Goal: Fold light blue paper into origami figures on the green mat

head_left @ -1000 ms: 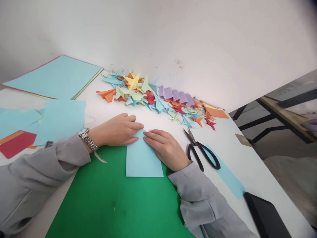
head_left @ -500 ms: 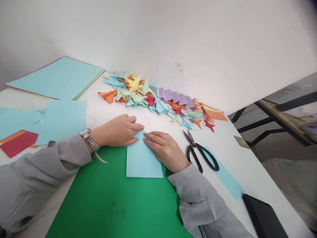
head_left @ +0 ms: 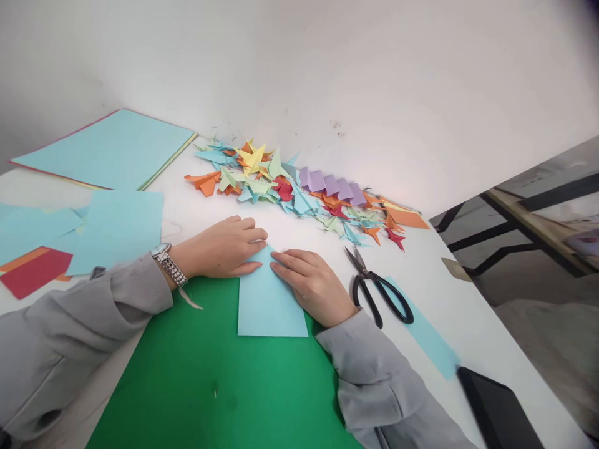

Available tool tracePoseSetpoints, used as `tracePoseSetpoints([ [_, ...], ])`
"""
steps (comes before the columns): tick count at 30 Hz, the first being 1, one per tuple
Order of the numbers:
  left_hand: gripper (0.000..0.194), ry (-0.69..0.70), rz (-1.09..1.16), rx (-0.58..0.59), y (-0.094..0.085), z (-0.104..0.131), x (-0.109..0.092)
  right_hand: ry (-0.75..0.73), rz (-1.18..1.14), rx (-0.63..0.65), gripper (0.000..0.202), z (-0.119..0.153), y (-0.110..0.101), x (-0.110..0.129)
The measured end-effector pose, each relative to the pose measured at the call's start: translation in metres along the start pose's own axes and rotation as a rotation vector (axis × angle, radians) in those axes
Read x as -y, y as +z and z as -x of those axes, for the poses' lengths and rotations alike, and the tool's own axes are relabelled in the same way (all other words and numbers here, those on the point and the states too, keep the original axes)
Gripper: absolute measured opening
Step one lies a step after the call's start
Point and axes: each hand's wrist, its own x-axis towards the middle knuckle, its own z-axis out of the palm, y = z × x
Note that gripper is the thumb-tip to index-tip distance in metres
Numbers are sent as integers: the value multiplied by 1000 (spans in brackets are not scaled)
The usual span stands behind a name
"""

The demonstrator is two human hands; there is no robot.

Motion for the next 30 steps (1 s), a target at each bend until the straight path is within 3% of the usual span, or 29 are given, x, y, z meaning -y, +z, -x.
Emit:
tracePoseSetpoints([
  [5, 40, -40, -4, 3, 0, 0, -1, 14, -12, 11, 27, 0, 0, 0],
  [30, 35, -8, 16, -29, 2, 2, 2, 24, -28, 19, 28, 2, 0, 0],
])
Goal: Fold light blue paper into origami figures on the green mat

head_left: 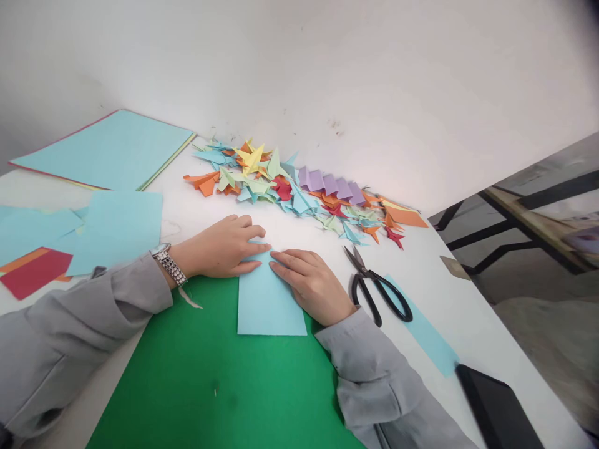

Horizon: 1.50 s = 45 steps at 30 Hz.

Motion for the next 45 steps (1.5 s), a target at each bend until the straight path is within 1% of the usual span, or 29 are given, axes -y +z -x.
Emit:
tracePoseSetpoints([
  [15, 37, -7, -7, 23, 1, 0, 0, -13, 13, -15, 26, -2, -1, 1],
  [21, 36, -9, -14, 29, 0, 0, 1, 11, 31, -47, 25, -4, -3, 3],
  [28, 32, 41, -56, 42, -1, -1, -3, 26, 30, -19, 25, -2, 0, 1],
  [34, 29, 40, -50, 43, -2, -2, -7, 30, 40, -12, 25, -1, 0, 1],
  [41, 30, 47, -30, 58, -7, 0, -10, 50, 30, 8, 25, -1, 0, 2],
  [45, 28, 33, -45, 37, -6, -1, -14, 66, 23, 16, 27, -1, -1, 3],
])
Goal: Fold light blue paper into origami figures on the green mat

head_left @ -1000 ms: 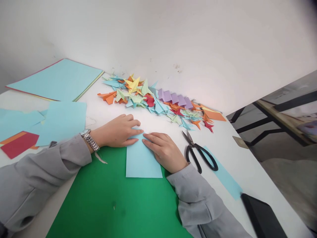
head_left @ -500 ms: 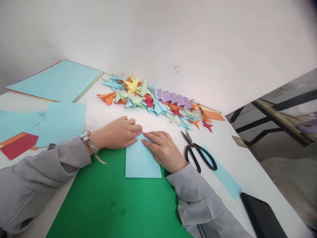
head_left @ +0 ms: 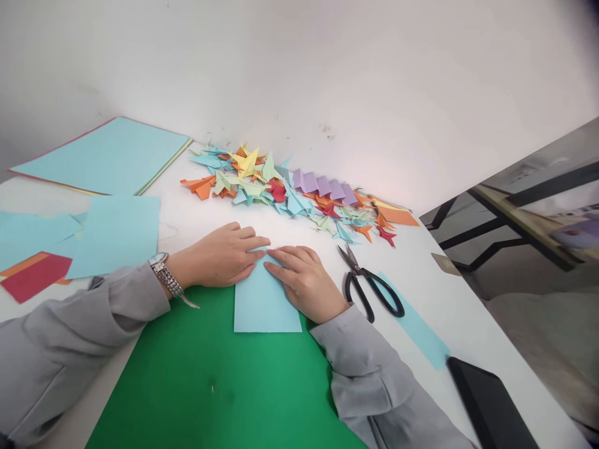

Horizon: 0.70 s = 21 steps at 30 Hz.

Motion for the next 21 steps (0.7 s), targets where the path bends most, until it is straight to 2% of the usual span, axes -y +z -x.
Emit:
tracePoseSetpoints([
  [11, 26, 14, 84, 15, -6, 4, -1, 51, -72, 21, 35, 4, 2, -1],
  [21, 25, 17, 65, 14, -5, 3, -1, 58, -20, 86, 41, 9, -2, 2],
])
